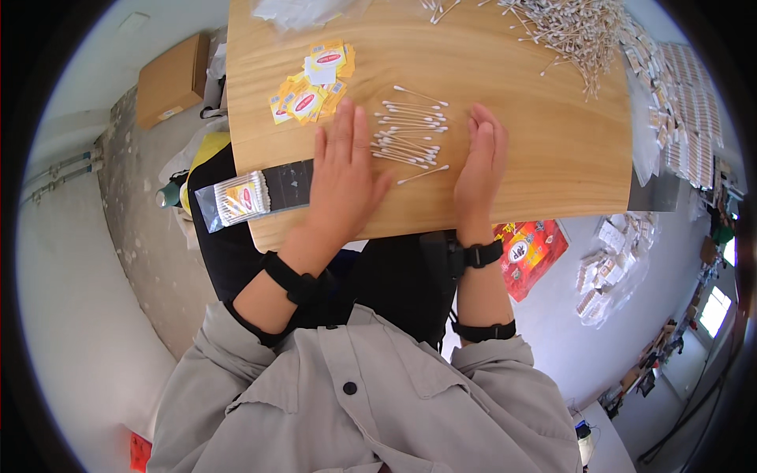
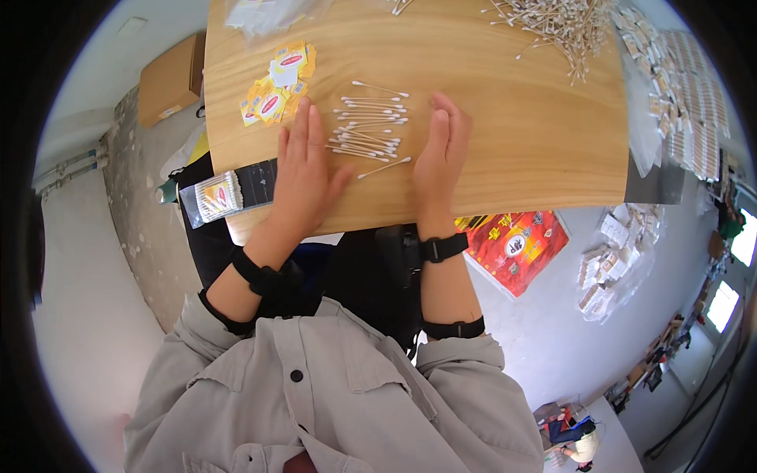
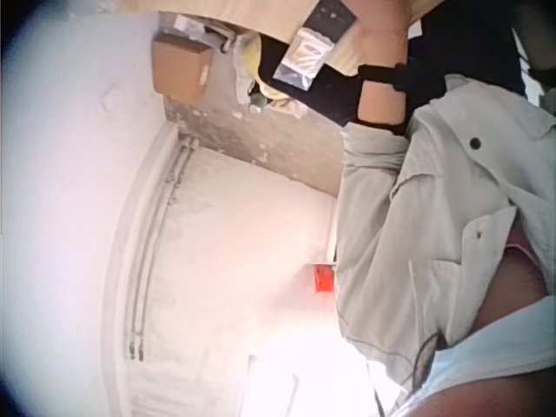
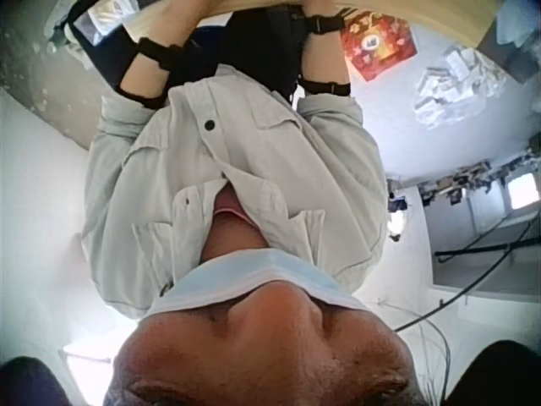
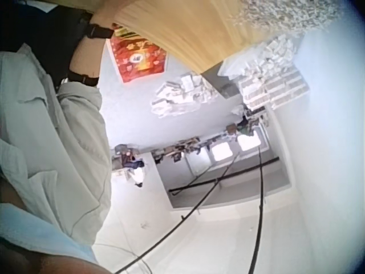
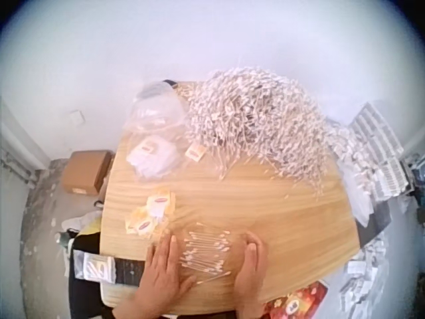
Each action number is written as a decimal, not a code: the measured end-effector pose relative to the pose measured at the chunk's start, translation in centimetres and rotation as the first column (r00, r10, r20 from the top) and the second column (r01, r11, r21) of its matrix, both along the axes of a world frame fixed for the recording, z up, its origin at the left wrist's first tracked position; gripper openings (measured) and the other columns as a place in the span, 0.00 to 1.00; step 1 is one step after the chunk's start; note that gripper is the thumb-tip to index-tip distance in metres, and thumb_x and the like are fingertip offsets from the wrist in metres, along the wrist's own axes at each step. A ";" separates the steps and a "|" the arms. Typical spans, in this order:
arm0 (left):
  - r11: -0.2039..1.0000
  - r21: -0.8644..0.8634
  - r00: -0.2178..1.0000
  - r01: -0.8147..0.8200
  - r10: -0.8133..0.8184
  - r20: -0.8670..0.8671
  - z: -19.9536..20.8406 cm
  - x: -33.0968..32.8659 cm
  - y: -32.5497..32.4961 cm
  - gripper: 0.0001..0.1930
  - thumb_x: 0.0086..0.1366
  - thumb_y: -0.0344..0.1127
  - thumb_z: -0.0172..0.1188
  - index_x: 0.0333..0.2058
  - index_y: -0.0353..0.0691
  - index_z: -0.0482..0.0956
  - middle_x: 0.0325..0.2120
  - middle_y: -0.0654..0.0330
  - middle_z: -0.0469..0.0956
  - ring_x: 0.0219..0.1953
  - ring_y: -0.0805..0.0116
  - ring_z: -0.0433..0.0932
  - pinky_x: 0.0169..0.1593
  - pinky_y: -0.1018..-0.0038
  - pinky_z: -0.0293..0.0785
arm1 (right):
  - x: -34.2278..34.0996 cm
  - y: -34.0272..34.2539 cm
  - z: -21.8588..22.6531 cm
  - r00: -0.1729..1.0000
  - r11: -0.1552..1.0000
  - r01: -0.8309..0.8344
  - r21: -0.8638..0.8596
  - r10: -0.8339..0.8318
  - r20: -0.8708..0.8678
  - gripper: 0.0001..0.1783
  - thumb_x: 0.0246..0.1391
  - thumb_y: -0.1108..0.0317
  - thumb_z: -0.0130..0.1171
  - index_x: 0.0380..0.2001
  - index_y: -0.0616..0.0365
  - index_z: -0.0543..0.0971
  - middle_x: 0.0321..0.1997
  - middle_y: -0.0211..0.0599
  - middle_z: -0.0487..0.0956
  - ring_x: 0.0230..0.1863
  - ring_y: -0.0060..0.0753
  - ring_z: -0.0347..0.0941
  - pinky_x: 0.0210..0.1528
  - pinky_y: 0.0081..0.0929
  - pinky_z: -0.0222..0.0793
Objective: The person sits at a wooden table and packs cotton swabs into small transparent plastic sleeves. They gather loose swabs from a pile, align them into neat rows, and slide them into the sleeves. The person then places a small yellow label on the front of each filled sleeve.
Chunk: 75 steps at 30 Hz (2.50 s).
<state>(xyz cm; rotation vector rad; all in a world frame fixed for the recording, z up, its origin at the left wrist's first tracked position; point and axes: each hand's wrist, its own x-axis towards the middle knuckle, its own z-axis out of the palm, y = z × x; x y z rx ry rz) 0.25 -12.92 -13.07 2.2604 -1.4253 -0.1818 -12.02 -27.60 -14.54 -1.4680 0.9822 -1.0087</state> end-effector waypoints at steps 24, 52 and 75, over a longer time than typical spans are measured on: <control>0.997 0.054 0.998 0.054 -0.052 -0.040 0.6 -2.7 -0.3 0.57 0.49 0.55 0.70 0.68 0.28 0.48 0.69 0.40 0.46 0.72 0.45 0.46 0.70 0.49 0.46 | 2.8 4.1 0.7 0.931 0.971 -0.025 0.236 -0.063 0.359 0.27 0.71 0.58 0.34 0.61 0.71 0.60 0.63 0.47 0.64 0.67 0.39 0.58 0.72 0.35 0.51; 0.996 0.063 0.998 0.065 -0.063 -0.031 0.9 -1.6 0.9 0.61 0.42 0.60 0.72 0.68 0.31 0.50 0.70 0.47 0.49 0.73 0.53 0.47 0.70 0.49 0.43 | 0.4 1.7 2.3 0.870 0.967 -0.189 -0.169 0.085 -0.486 0.07 0.48 0.69 0.67 0.33 0.52 0.83 0.37 0.37 0.73 0.41 0.39 0.73 0.41 0.33 0.71; 0.982 0.108 0.987 0.155 -0.150 -0.058 2.0 -2.2 0.2 0.56 0.45 0.57 0.71 0.67 0.34 0.54 0.71 0.49 0.48 0.73 0.54 0.46 0.70 0.48 0.44 | 0.1 -0.5 3.1 0.833 0.950 -0.301 -0.084 0.219 -0.508 0.08 0.50 0.69 0.66 0.35 0.53 0.83 0.32 0.34 0.72 0.32 0.31 0.73 0.35 0.27 0.70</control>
